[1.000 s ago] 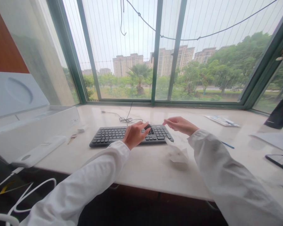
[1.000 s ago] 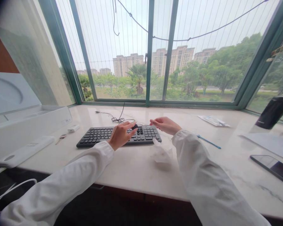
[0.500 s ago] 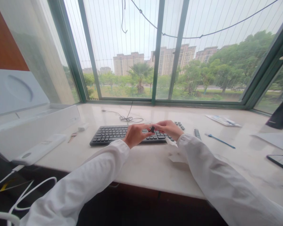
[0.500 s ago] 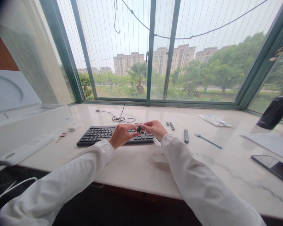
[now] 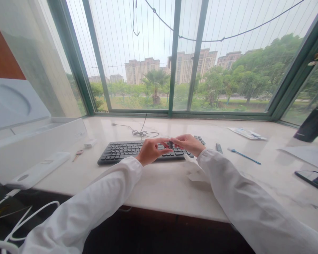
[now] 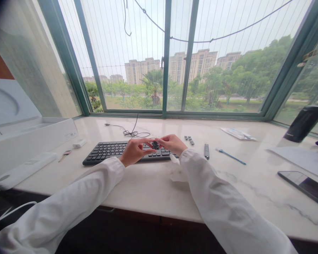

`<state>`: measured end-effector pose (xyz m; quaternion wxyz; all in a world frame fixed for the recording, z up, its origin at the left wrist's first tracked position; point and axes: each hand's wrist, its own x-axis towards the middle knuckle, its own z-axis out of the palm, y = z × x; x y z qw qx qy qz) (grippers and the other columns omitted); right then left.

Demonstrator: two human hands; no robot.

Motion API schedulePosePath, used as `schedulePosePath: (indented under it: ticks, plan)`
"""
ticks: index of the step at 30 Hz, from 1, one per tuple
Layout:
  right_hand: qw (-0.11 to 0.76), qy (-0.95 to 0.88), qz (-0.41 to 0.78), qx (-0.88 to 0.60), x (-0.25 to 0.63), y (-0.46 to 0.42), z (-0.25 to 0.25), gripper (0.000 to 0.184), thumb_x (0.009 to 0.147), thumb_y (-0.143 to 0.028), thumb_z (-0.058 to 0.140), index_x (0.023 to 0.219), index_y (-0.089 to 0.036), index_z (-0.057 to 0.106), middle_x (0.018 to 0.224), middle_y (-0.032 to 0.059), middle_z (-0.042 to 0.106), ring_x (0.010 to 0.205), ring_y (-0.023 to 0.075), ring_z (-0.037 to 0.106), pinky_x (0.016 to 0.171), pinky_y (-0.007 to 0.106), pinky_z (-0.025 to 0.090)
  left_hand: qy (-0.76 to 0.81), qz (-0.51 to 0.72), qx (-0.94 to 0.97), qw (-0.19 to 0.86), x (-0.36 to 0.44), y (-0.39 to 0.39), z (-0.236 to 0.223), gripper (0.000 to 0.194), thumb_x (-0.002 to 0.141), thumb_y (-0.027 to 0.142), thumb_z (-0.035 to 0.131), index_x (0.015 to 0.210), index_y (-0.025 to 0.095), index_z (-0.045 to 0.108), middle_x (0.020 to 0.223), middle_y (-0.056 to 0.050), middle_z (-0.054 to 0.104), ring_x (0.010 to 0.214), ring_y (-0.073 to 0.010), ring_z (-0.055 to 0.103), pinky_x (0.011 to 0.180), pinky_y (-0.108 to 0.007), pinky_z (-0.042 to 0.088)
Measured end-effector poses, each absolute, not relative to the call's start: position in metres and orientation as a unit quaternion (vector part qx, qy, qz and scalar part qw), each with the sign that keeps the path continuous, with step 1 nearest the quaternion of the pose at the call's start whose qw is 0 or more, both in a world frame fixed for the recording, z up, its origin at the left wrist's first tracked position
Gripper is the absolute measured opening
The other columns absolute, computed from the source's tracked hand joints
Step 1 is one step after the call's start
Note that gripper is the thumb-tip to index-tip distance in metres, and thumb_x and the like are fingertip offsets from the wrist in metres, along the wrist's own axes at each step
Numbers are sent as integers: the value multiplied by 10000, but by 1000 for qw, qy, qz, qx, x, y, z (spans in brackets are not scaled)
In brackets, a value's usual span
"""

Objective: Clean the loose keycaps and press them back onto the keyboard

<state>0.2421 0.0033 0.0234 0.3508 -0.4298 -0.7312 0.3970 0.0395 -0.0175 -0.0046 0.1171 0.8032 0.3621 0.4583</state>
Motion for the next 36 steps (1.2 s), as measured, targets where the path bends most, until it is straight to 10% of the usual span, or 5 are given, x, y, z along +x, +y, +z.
schedulePosePath:
  ticks: [8,16,25,36]
  plan:
    - [341,-718,409,-450,240,9,19,643,756,-712,523,838,-111,738,641,37,634,524,99,419,539,259,361,376,465,794,109,39,-18,-4,401,720,479,737,1037,233,724,761,9,734,436,-52,335,471,-198,362]
    - [190,-821,180,-507,266,5,35,522,727,-678,576,794,-189,746,739,53,688,694,182,592,627,277,412,394,460,791,89,39,-17,-4,427,695,525,740,1011,239,728,766,10,736,445,-61,400,499,-207,387]
    - [-103,-817,337,-457,296,-8,46,465,483,-512,825,836,-219,753,897,42,712,753,198,641,666,283,471,391,443,802,92,39,-17,-6,426,704,523,733,1022,241,717,781,21,729,445,-60,376,502,-205,382]
    - [-127,-797,403,-432,306,-15,57,771,385,-497,878,1082,-225,692,1074,74,672,967,236,618,729,278,486,388,428,809,103,38,-17,-7,433,698,516,740,1029,237,715,782,17,724,439,-57,363,486,-207,370]
